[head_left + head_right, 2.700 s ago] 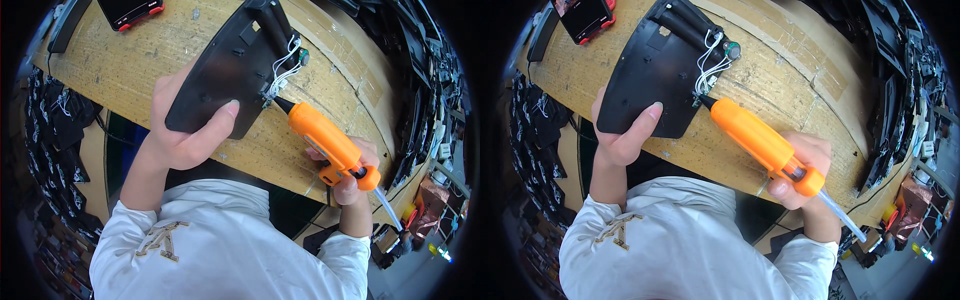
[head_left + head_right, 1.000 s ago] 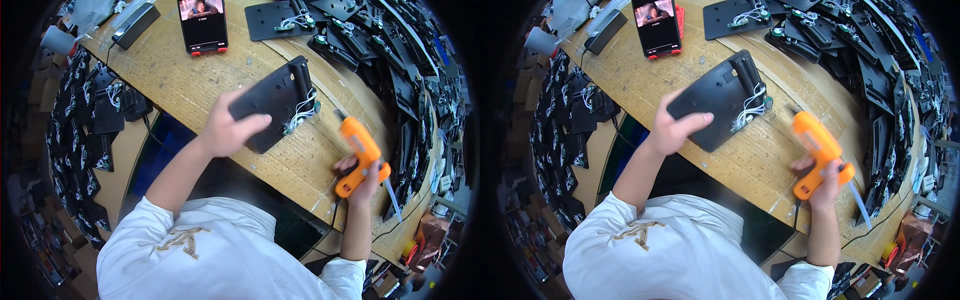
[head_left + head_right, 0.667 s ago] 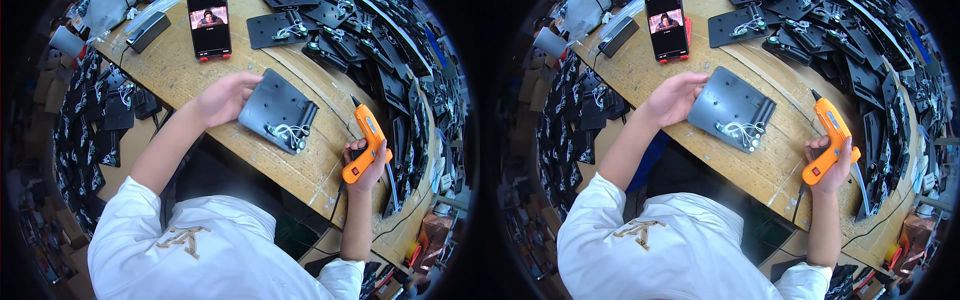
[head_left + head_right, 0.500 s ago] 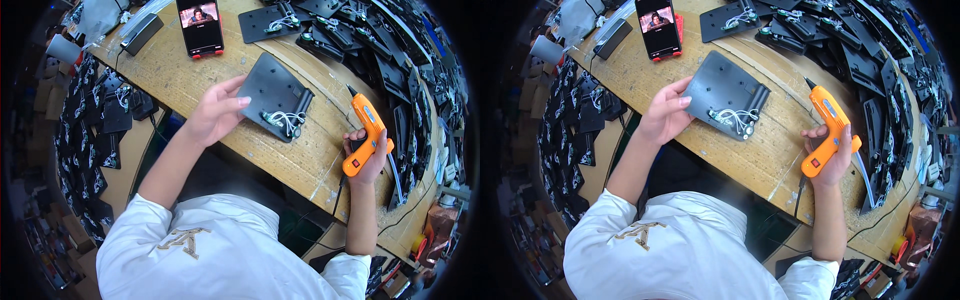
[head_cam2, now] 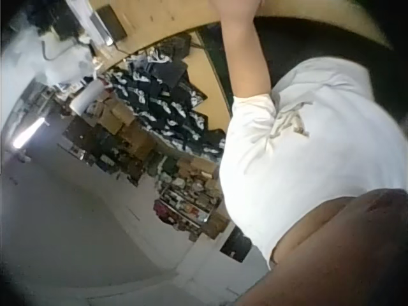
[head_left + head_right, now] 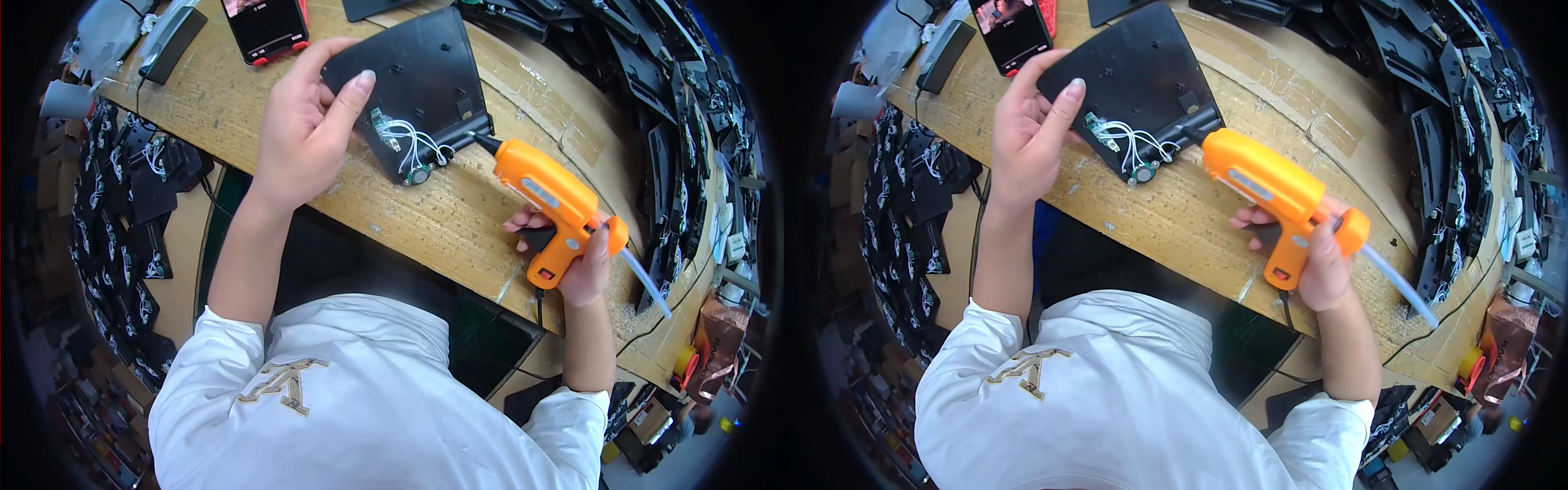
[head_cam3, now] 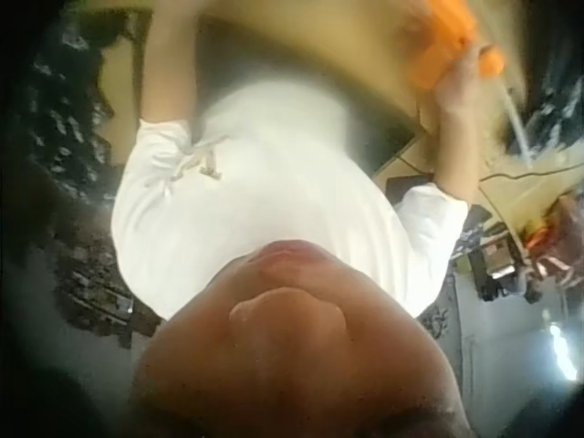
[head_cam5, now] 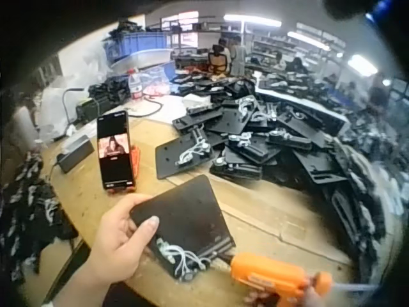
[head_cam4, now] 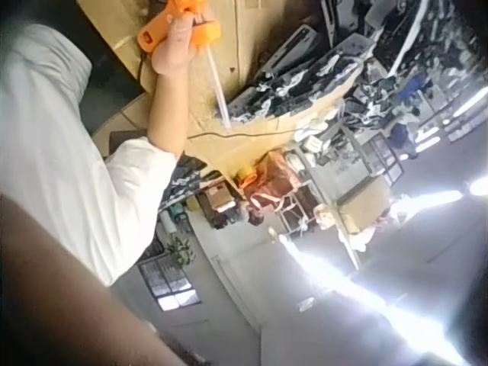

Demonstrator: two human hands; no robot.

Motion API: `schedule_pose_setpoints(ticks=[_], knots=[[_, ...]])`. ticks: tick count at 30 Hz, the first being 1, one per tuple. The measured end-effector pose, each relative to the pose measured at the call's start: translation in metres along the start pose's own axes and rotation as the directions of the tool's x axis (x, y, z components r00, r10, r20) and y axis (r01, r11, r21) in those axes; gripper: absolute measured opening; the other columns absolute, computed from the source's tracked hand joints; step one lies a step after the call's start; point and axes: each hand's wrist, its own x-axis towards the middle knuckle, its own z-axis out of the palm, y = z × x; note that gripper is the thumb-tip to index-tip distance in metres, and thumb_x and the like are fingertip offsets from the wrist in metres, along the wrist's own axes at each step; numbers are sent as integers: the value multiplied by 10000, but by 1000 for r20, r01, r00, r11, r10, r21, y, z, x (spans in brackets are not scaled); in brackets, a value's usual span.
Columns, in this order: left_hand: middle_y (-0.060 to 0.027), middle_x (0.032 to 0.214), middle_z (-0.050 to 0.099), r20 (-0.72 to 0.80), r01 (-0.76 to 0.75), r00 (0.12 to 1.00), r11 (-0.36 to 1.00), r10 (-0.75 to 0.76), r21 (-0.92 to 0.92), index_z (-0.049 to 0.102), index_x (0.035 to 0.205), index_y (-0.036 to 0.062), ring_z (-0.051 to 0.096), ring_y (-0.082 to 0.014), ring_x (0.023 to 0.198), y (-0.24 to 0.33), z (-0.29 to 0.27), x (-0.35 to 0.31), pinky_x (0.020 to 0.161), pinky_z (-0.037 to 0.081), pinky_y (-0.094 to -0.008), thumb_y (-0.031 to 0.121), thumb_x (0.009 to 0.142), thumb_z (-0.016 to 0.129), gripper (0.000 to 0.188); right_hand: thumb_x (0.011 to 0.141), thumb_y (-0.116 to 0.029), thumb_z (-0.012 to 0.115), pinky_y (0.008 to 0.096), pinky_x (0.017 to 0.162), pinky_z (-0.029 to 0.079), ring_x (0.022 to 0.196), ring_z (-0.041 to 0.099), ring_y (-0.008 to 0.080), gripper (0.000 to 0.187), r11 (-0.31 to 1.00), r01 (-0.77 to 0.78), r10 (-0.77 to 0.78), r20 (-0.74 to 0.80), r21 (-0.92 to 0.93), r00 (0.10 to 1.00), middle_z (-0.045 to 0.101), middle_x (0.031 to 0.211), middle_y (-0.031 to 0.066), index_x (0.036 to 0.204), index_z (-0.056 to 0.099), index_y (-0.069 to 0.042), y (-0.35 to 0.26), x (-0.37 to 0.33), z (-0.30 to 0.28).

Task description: The person uses a hot glue gun to apply adhesive to the internal components of small black electronic devices. They handle the devices one by one, applying glue to wires and circuit boards, then placing them on a table.

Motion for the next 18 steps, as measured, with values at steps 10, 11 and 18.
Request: schedule_pose_setpoints(ticks=[10, 11, 18], knots=[[-95, 948, 667, 55, 75, 996, 982, -67, -171, 454, 1263, -66, 664, -85, 771, -29, -12, 11, 584, 533, -174, 75, 964, 520, 337, 834, -697, 470, 295, 585, 532, 665, 672, 193, 769, 874, 59, -72, -9, -483, 997, 684, 773, 117, 982, 664, 32, 0, 10, 9], [-98, 950, 667, 38, 66, 998, 980, -60, -190, 453, 1264, -67, 666, -87, 773, -33, -10, 11, 587, 535, -177, 70, 965, 515, 335, 839, -695, 461, 294, 578, 532, 642, 670, 194, 763, 856, 70, -97, -25, -512, 995, 683, 754, 112, 966, 667, 29, 2, 10, 10], [-93, 955, 638, -112, 131, 980, 954, -166, -269, 503, 1104, -46, 623, -134, 842, -22, 9, 15, 806, 483, -273, 47, 940, 481, 190, 854, -689, 427, 271, 553, 514, 594, 660, 197, 738, 793, 165, -176, 38, -587, 984, 683, 725, 87, 880, 678, 4, 8, 11, 5]])
